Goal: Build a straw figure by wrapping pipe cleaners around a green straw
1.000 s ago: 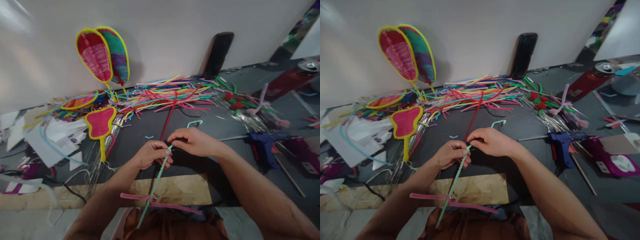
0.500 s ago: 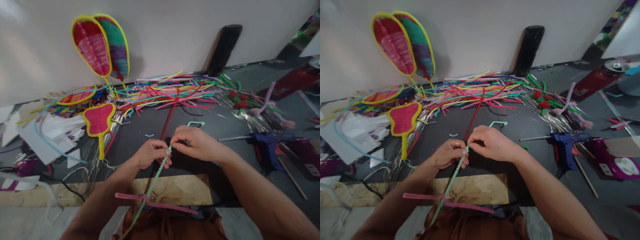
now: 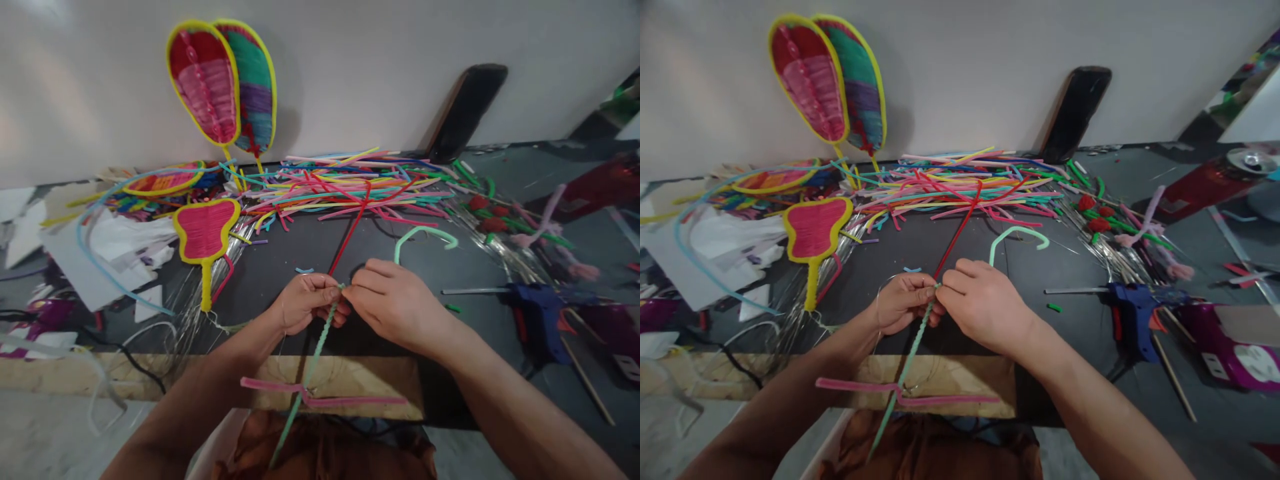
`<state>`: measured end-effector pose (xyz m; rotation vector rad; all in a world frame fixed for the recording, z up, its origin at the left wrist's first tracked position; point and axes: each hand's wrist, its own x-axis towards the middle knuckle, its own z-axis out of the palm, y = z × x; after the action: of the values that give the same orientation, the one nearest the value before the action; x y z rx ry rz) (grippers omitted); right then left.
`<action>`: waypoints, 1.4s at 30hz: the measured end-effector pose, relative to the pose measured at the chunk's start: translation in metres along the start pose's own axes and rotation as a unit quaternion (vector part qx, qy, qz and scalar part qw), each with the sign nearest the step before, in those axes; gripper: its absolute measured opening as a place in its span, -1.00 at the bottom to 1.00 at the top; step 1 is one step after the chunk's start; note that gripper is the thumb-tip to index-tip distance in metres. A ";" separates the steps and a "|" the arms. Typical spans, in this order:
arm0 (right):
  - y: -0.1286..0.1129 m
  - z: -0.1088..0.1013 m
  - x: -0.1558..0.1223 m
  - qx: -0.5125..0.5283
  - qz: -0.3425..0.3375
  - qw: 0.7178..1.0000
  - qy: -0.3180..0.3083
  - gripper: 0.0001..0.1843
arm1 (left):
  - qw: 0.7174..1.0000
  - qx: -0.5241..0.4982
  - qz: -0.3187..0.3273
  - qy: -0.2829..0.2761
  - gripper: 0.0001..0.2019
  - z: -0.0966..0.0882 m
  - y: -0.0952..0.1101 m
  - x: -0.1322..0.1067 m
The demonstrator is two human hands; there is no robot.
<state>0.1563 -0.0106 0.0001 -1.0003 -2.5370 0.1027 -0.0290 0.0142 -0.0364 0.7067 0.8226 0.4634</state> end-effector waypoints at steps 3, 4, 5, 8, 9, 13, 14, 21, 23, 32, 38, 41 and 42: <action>-0.003 0.003 0.000 -0.047 -0.010 0.999 0.019 -0.75 | 1.000 -0.006 0.018 -0.012 -0.65 -0.001 -0.001 0.001; -0.003 0.003 0.000 -0.055 -0.008 0.998 0.022 -0.76 | 1.000 -0.005 0.022 -0.014 -0.65 -0.002 -0.001 0.001; -0.002 0.003 -0.001 -0.053 -0.001 0.998 0.021 -0.77 | 1.000 -0.002 0.024 -0.015 -0.64 -0.002 0.000 0.002; 0.001 -0.001 -0.002 0.005 0.049 0.999 0.011 -0.81 | 1.000 0.011 0.015 -0.006 -0.62 -0.004 0.003 0.002; 0.002 -0.002 -0.003 0.033 0.071 0.997 0.010 -0.81 | 1.000 0.014 0.009 0.000 -0.62 -0.005 0.004 0.002; 0.005 -0.003 -0.004 0.090 0.133 0.987 0.001 -0.75 | 1.000 0.019 -0.003 -0.001 -0.62 -0.009 0.006 0.002; 0.005 -0.002 -0.004 0.091 0.140 0.986 -0.003 -0.75 | 1.000 0.022 0.000 -0.009 -0.63 -0.009 0.006 0.002; 0.006 0.011 -0.001 0.095 0.117 0.988 0.024 -0.82 | 0.999 0.029 0.010 -0.015 -0.65 -0.010 0.001 0.004; 0.005 0.012 -0.001 0.104 0.125 0.985 0.056 -0.83 | 1.000 0.016 0.010 -0.008 -0.65 -0.008 0.001 0.003; -0.001 0.013 0.000 0.139 0.166 0.973 0.078 -0.87 | 0.999 0.005 0.032 0.000 -0.65 -0.005 0.001 0.003; -0.001 0.013 0.001 0.139 0.186 0.969 0.087 -0.88 | 0.999 0.005 0.040 0.009 -0.66 -0.005 -0.002 0.003; -0.003 0.016 0.002 0.098 0.153 0.978 0.104 -0.85 | 0.999 0.001 0.048 0.009 -0.67 -0.005 -0.003 0.004; -0.004 0.017 0.002 0.068 0.137 0.982 0.109 -0.84 | 0.999 -0.002 0.051 0.009 -0.66 -0.005 -0.003 0.005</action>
<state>0.1462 -0.0106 -0.0135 -1.2289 -2.1556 0.2283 -0.0299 0.0168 -0.0438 0.7438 0.8037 0.5639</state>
